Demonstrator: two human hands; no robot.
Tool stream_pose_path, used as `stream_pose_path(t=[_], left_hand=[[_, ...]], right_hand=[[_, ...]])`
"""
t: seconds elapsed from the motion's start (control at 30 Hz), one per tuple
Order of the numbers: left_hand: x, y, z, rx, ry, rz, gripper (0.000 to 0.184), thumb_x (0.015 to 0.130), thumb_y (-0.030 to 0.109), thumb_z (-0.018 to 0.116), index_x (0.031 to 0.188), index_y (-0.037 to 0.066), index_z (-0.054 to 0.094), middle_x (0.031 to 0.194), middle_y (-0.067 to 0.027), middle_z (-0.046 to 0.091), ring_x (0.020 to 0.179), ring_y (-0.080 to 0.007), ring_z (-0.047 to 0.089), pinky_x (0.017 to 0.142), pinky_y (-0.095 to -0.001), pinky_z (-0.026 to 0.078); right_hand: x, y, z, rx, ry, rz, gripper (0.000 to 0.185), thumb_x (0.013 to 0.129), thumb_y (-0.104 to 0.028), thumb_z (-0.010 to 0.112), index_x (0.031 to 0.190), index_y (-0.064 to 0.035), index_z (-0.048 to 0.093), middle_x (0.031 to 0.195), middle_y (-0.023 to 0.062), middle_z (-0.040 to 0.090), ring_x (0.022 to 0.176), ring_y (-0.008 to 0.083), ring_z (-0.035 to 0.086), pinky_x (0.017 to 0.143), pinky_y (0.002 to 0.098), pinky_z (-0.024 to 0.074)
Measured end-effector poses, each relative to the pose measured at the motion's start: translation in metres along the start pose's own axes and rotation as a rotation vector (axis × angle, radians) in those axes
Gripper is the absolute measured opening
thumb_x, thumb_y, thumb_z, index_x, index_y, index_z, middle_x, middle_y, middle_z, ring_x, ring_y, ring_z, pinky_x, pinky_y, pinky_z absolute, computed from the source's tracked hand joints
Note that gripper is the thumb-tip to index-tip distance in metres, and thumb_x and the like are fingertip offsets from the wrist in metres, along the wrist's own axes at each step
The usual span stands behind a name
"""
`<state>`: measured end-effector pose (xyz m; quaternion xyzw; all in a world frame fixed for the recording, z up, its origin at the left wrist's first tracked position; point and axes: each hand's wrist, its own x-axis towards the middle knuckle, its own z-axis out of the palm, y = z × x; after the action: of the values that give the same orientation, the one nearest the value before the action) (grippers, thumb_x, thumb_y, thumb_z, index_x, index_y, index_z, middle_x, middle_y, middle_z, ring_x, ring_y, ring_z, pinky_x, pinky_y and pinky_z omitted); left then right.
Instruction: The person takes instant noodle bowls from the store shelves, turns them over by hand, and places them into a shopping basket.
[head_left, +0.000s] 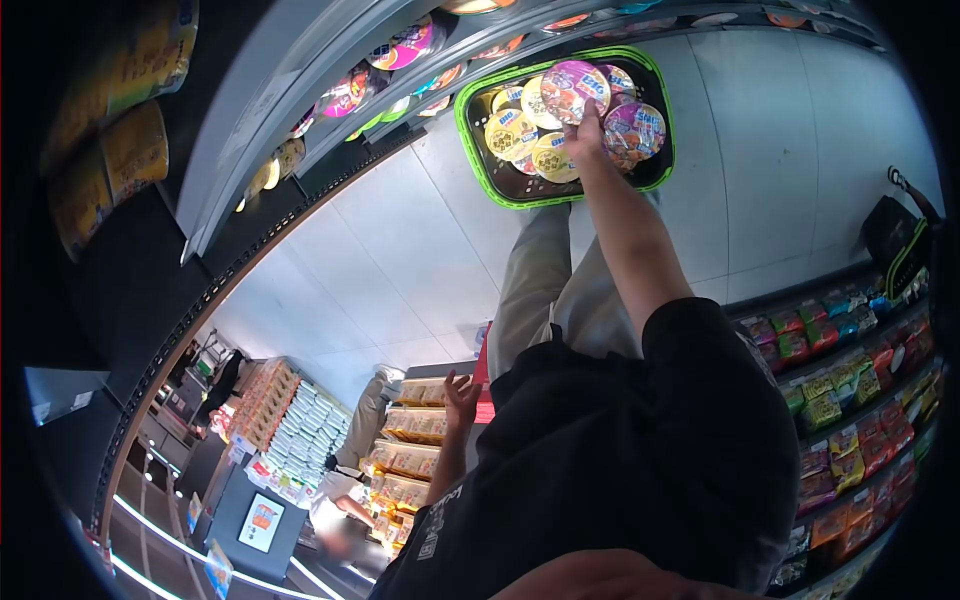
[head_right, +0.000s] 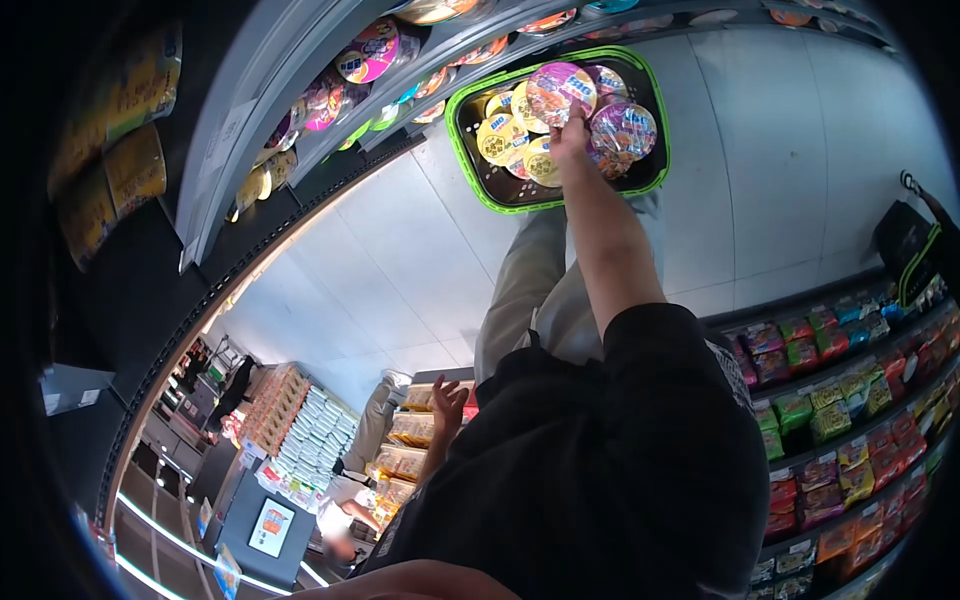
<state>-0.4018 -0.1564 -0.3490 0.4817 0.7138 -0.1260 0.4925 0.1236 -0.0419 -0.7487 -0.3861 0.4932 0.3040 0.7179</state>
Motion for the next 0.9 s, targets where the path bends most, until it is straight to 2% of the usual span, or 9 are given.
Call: stream_pose_path(t=[0.1, 0.2, 0.23, 0.33, 0.4, 0.47, 0.53, 0.7, 0.9], left_hand=[[0.000, -0.019, 0.001, 0.080, -0.018, 0.043, 0.077, 0.087, 0.017, 0.075, 0.146, 0.001, 0.029, 0.124, -0.0248, 0.060, 0.103, -0.0303, 0.069, 0.086, -0.0382, 0.057], [-0.006, 0.000, 0.004, 0.065, -0.004, -0.021, 0.077, 0.087, 0.016, 0.075, 0.147, 0.001, 0.028, 0.126, -0.0248, 0.059, 0.104, -0.0301, 0.068, 0.088, -0.0383, 0.057], [-0.007, 0.004, 0.005, 0.025, 0.001, -0.059, 0.078, 0.087, 0.016, 0.075, 0.147, 0.002, 0.027, 0.127, -0.0247, 0.058, 0.107, -0.0295, 0.067, 0.089, -0.0381, 0.057], [-0.004, 0.002, 0.003, 0.015, -0.020, -0.046, 0.080, 0.088, 0.015, 0.075, 0.149, 0.002, 0.024, 0.128, -0.0246, 0.055, 0.109, -0.0282, 0.065, 0.090, -0.0385, 0.056], [-0.004, -0.002, 0.002, 0.017, -0.022, -0.038, 0.081, 0.088, 0.016, 0.075, 0.150, 0.003, 0.023, 0.129, -0.0244, 0.055, 0.108, -0.0280, 0.065, 0.090, -0.0388, 0.056], [-0.005, -0.004, 0.002, 0.000, -0.029, -0.047, 0.082, 0.088, 0.017, 0.074, 0.150, 0.003, 0.023, 0.129, -0.0243, 0.055, 0.109, -0.0278, 0.065, 0.090, -0.0386, 0.055], [-0.009, 0.000, 0.001, 0.033, -0.035, -0.049, 0.083, 0.088, 0.018, 0.075, 0.151, 0.004, 0.023, 0.129, -0.0242, 0.054, 0.109, -0.0278, 0.065, 0.090, -0.0389, 0.055], [-0.008, -0.007, 0.001, 0.032, -0.027, -0.069, 0.084, 0.088, 0.023, 0.076, 0.151, 0.004, 0.023, 0.132, -0.0245, 0.053, 0.110, -0.0282, 0.064, 0.091, -0.0395, 0.055], [-0.005, -0.028, 0.004, 0.041, -0.024, -0.055, 0.081, 0.088, 0.023, 0.076, 0.148, 0.002, 0.026, 0.130, -0.0241, 0.056, 0.110, -0.0296, 0.065, 0.094, -0.0399, 0.054]], right_hand=[[-0.010, -0.006, 0.003, -0.102, 0.027, 0.051, 0.042, 0.098, -0.047, 0.060, 0.131, -0.0209, 0.054, 0.121, 0.0019, 0.064, 0.110, 0.0195, 0.061, 0.099, 0.0381, 0.0493], [-0.009, -0.004, -0.007, -0.127, 0.004, 0.083, 0.041, 0.097, -0.050, 0.059, 0.127, -0.0223, 0.055, 0.119, 0.0011, 0.064, 0.105, 0.0178, 0.062, 0.095, 0.0361, 0.0491], [-0.004, 0.000, -0.014, -0.117, -0.045, 0.078, 0.063, 0.087, -0.058, 0.070, 0.130, -0.0152, 0.053, 0.120, 0.0009, 0.063, 0.105, 0.0180, 0.061, 0.092, 0.0348, 0.0509], [-0.007, -0.004, -0.017, -0.164, -0.077, 0.170, 0.066, 0.086, -0.061, 0.069, 0.130, -0.0157, 0.052, 0.122, 0.0019, 0.061, 0.104, 0.0200, 0.061, 0.084, 0.0327, 0.0552], [-0.025, -0.010, -0.005, -0.172, -0.078, 0.136, 0.065, 0.086, -0.061, 0.069, 0.130, -0.0162, 0.053, 0.123, 0.0031, 0.060, 0.104, 0.0211, 0.061, 0.077, 0.0338, 0.0575], [-0.043, -0.017, 0.005, -0.260, -0.086, 0.121, 0.057, 0.090, -0.052, 0.070, 0.134, -0.0247, 0.047, 0.125, 0.0008, 0.057, 0.105, 0.0242, 0.059, 0.092, 0.0431, 0.0520], [-0.036, -0.013, 0.001, -0.280, -0.096, 0.136, 0.059, 0.089, -0.046, 0.073, 0.137, -0.0232, 0.046, 0.130, 0.0013, 0.054, 0.107, 0.0256, 0.058, 0.089, 0.0408, 0.0545], [-0.007, 0.008, -0.004, -0.228, 0.060, -0.053, 0.034, 0.096, -0.038, 0.065, 0.121, -0.0183, 0.054, 0.117, 0.0020, 0.057, 0.097, 0.0167, 0.058, 0.065, 0.0266, 0.0535], [-0.025, 0.001, 0.017, -0.050, 0.277, -0.085, 0.025, 0.101, -0.037, 0.053, 0.117, -0.0168, 0.054, 0.105, 0.0024, 0.060, 0.089, 0.0145, 0.058, 0.058, 0.0246, 0.0494]])
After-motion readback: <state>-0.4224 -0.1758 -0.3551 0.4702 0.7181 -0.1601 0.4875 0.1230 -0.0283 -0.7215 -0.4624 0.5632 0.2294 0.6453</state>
